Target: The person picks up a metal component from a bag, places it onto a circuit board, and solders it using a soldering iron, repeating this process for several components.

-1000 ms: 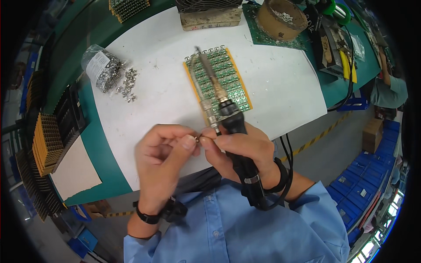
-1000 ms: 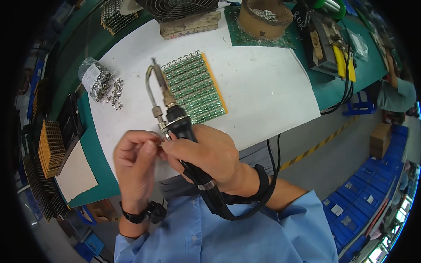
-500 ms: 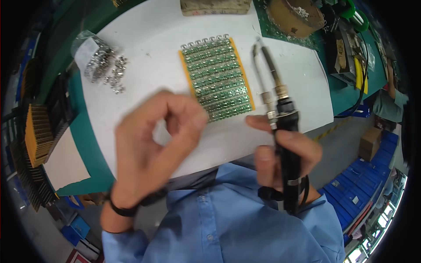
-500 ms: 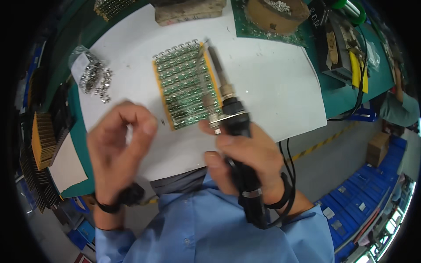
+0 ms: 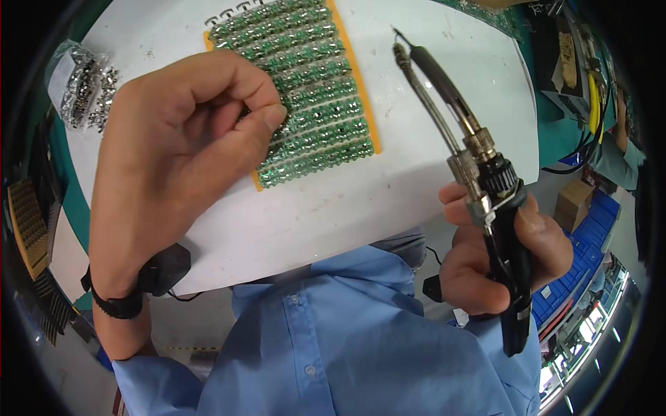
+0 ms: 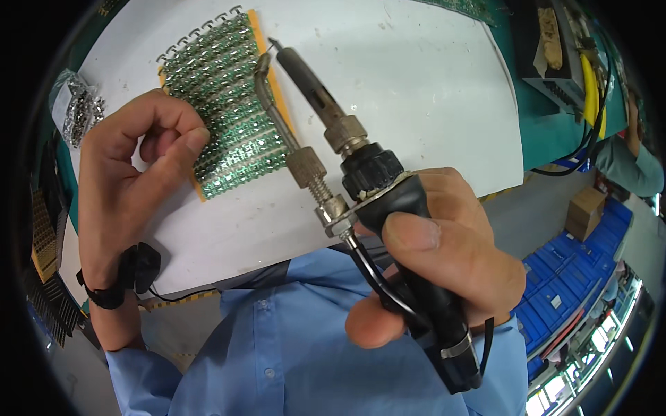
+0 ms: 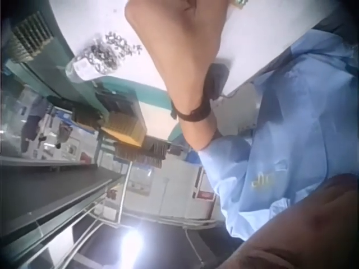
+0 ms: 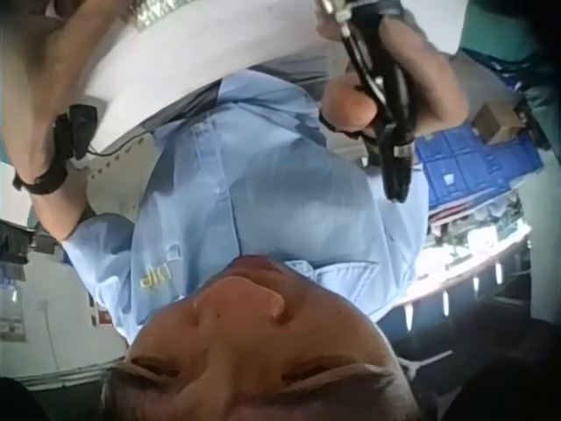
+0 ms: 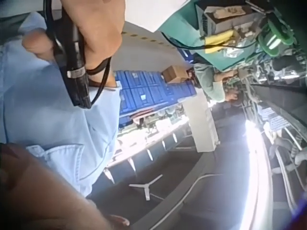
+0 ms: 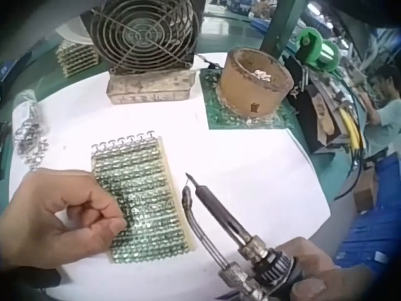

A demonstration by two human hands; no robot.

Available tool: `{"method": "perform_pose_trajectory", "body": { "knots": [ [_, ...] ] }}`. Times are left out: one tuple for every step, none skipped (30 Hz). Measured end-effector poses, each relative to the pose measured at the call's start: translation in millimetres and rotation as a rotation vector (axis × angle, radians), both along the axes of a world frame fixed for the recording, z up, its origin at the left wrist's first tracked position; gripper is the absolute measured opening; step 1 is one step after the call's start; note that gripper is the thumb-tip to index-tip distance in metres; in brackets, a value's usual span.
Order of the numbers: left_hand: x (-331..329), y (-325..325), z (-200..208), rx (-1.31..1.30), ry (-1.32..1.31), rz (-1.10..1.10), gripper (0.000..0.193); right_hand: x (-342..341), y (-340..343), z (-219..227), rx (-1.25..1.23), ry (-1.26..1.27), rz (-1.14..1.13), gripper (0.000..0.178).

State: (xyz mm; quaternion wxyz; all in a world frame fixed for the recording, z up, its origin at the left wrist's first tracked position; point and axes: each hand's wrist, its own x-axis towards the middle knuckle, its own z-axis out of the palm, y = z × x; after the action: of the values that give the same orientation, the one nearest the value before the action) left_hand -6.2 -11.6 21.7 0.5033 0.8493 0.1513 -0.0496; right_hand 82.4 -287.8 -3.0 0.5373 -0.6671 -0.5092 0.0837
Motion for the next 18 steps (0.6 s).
{"method": "perform_pose_trajectory", "body": {
  "knots": [
    [0.1,0.1,-0.5,0.004,-0.011,-0.009,0.005,1.3,-1.0,-0.4,-0.003,0.008,0.019,0.055],
    [0.2,0.1,-0.9,0.01,-0.023,-0.018,0.005,1.6,-1.5,-0.8,-0.006,0.012,0.037,0.056],
    [0.2,0.0,-1.0,0.037,-0.03,-0.027,0.005,2.4,-1.3,-1.2,-0.007,0.016,0.052,0.057],
    [0.3,-0.2,-1.0,0.067,-0.039,-0.035,0.005,3.0,-0.7,-1.7,-0.002,0.015,0.055,0.058],
    [0.2,-0.4,-0.7,0.097,-0.047,-0.044,0.005,1.3,0.8,-2.7,0.005,0.016,0.054,0.06],
    [0.1,-0.8,-0.4,0.098,-0.042,-0.038,0.005,-0.1,2.3,-3.2,0.016,0.025,0.058,0.06],
    [-0.1,-1.2,0.1,0.101,-0.037,-0.031,0.005,-1.7,3.8,-3.6,0.023,0.032,0.039,0.059],
    [-0.2,-1.6,0.3,0.104,-0.031,-0.026,0.005,-3.7,5.6,-4.1,0.034,0.031,0.022,0.059],
    [-0.1,-1.8,0.3,0.113,-0.039,-0.032,0.005,-4.5,7.1,-4.3,0.046,0.023,0.022,0.059],
    [0.0,-1.9,0.2,0.122,-0.048,-0.038,0.005,-5.4,8.6,-4.4,0.051,0.024,0.009,0.059],
    [0.1,-2.1,-0.1,0.13,-0.056,-0.044,0.005,-4.9,9.9,-4.5,0.058,0.018,0.013,0.06],
    [0.1,-2.1,-0.2,0.138,-0.054,-0.049,0.005,-3.9,11.2,-4.5,0.063,0.001,0.016,0.06],
    [0.1,-2.0,-0.4,0.146,-0.053,-0.053,0.005,-2.6,12.6,-4.5,0.068,-0.004,0.027,0.06],
    [0.2,-1.8,-0.5,0.154,-0.051,-0.057,0.005,-0.9,14.0,-4.2,0.071,-0.018,0.038,0.06],
    [0.5,-1.3,-0.6,0.143,-0.051,-0.064,0.005,1.0,15.7,-4.2,0.073,-0.026,0.056,0.061],
    [1.1,-0.4,-0.9,0.132,-0.051,-0.069,0.004,2.9,17.6,-4.0,0.076,-0.033,0.074,0.061],
    [1.8,0.5,-1.1,0.12,-0.05,-0.074,0.004,4.6,19.9,-4.0,0.078,-0.032,0.099,0.061],
    [2.6,1.5,-1.0,0.112,-0.042,-0.083,0.004,5.9,22.3,-3.8,0.071,-0.039,0.12,0.062]
  ]
}}
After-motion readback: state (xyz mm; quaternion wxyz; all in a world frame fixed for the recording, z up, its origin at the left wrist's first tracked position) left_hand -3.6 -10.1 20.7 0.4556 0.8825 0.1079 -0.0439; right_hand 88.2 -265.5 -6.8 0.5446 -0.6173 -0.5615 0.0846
